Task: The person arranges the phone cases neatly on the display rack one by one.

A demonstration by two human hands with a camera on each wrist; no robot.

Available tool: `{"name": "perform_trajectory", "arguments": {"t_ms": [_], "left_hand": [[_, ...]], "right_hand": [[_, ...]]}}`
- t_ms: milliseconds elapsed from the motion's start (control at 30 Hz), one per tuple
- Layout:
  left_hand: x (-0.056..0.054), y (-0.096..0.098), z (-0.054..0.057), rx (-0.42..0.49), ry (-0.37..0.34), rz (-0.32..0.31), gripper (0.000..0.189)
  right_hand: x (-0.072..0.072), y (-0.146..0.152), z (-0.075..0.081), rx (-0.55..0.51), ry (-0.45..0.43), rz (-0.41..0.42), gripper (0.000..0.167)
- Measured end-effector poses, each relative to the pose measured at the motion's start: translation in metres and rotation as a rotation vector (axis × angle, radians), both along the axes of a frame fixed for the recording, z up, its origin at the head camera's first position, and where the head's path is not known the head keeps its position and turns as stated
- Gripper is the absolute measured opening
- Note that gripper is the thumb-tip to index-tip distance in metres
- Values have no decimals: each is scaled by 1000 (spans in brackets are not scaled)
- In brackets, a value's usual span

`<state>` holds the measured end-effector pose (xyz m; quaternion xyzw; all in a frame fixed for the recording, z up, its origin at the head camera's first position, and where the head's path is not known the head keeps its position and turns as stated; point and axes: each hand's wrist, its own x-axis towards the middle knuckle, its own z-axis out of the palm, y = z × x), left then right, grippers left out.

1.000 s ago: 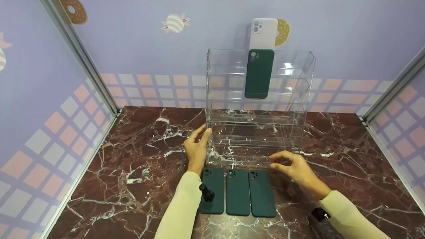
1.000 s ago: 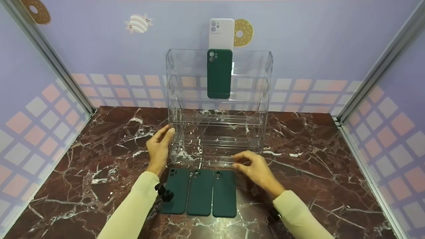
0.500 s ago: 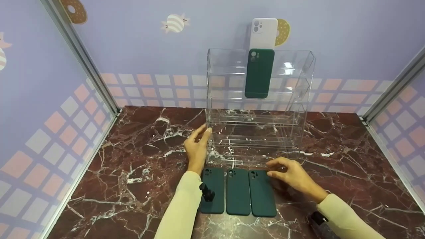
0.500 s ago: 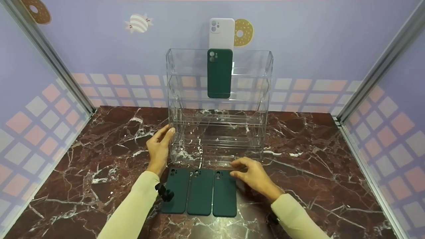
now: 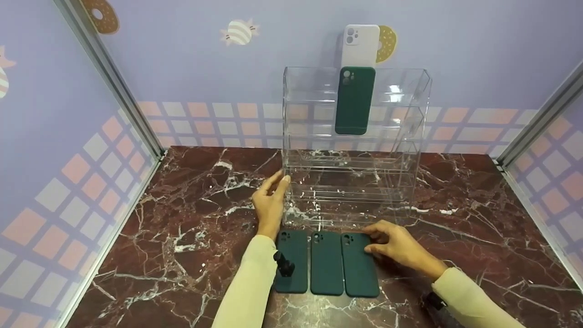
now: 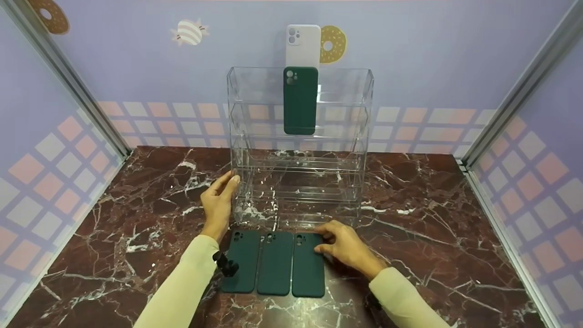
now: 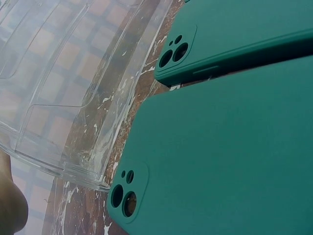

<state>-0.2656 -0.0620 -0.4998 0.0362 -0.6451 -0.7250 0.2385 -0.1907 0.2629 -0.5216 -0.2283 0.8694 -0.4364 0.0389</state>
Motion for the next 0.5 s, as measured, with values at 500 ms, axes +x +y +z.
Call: {"name": "perform_trajectory", "arguments": {"t_ms": [500], "left_hand": [[-1,1,0,18,24,13,29]], "right_hand": [[2,0,5,208,44,53,53]]}}
